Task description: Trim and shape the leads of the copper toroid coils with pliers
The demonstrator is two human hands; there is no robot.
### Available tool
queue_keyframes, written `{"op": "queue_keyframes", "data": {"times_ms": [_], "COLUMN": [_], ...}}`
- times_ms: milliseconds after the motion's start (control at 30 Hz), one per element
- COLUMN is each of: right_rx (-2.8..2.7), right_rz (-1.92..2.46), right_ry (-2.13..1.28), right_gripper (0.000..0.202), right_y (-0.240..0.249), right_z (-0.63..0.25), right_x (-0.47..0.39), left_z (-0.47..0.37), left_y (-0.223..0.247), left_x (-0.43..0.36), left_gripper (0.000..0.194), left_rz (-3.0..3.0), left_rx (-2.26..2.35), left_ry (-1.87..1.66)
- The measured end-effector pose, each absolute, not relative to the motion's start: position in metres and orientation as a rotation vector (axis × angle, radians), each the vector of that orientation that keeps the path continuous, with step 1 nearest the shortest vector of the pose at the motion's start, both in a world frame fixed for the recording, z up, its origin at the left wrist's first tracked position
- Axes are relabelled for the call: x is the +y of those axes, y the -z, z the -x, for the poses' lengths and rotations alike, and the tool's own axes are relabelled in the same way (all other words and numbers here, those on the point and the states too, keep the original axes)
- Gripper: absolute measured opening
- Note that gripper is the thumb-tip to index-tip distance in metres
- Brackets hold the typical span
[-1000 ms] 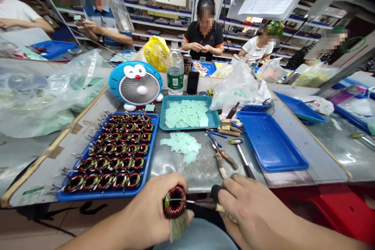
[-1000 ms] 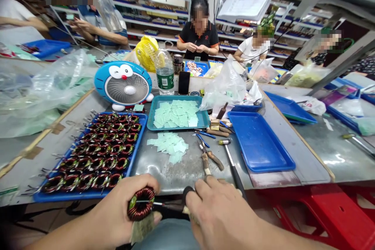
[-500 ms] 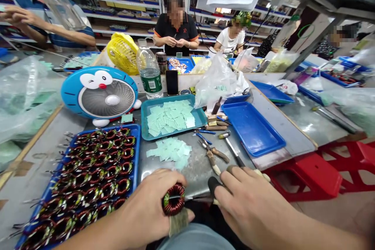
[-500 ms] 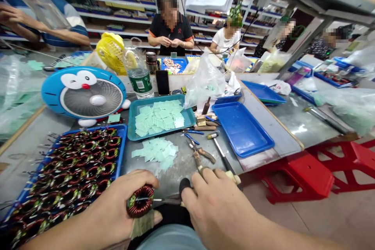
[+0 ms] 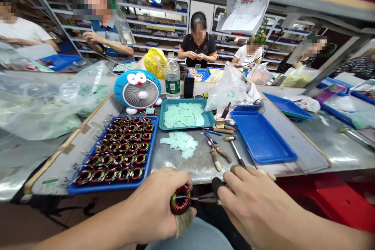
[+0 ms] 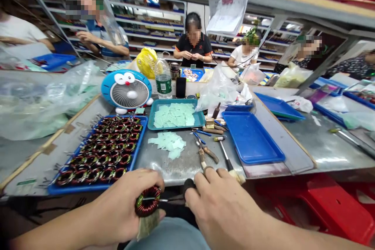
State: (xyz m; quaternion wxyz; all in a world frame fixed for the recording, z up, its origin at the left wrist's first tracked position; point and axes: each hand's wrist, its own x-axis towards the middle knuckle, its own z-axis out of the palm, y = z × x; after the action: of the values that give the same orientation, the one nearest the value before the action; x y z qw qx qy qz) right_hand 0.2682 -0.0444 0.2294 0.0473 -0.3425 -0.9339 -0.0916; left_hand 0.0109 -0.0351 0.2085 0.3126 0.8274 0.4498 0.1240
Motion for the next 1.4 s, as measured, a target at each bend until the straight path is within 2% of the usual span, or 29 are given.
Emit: {"op": "queue_keyframes", "data": {"times_ms": [333,833,967,1067,1133,1233,1300,1400], "right_rx": [-2.811,-2.869,-2.873,-2.799,-2.689,-2.461,-2.367,-2.366], "right_rz": [0.915,0.862,0.801,0.892,1.016,1.042,0.988,0.97], "right_ry": [0.258,0.202,0.234,0.115,-0.08,-0.368,-0.461,-0.51], "right_gripper": [0.029,0.022,0.029,0.03,0.023,0.014,0.013,0.01], "right_y": [-0.224,-0.23,-0.238,-0.233,-0.218,-0.187,-0.17,-0.162], "right_z": [-0.29,-0.288,-0.294,-0.295,-0.292,-0.28,-0.268,-0.253], "right_x": [-0.058,-0.034,-0.04,-0.043,-0.046,-0.05,-0.052,-0.048], "left_z": [-0.025,-0.025,-0.022,-0.018,-0.014,-0.008,-0.005,-0.004], "left_y": [-0.221,-0.222,-0.235,-0.236,-0.226,-0.198,-0.18,-0.164], "left_x": [-0.073,-0.048,-0.052,-0.054,-0.052,-0.047,-0.045,-0.045], "left_gripper": [0.031,0.03,0.028,0.027,0.033,0.058,0.073,0.081], "left_rz": [-2.19,-2.146,-2.137,-2.056,-1.875,-1.426,-1.204,-1.071], "left_rx": [1.312,1.217,1.146,1.146,1.139,1.035,0.934,0.868], "left_ry": [-0.333,-0.371,-0.37,-0.398,-0.477,-0.665,-0.791,-0.89]}}
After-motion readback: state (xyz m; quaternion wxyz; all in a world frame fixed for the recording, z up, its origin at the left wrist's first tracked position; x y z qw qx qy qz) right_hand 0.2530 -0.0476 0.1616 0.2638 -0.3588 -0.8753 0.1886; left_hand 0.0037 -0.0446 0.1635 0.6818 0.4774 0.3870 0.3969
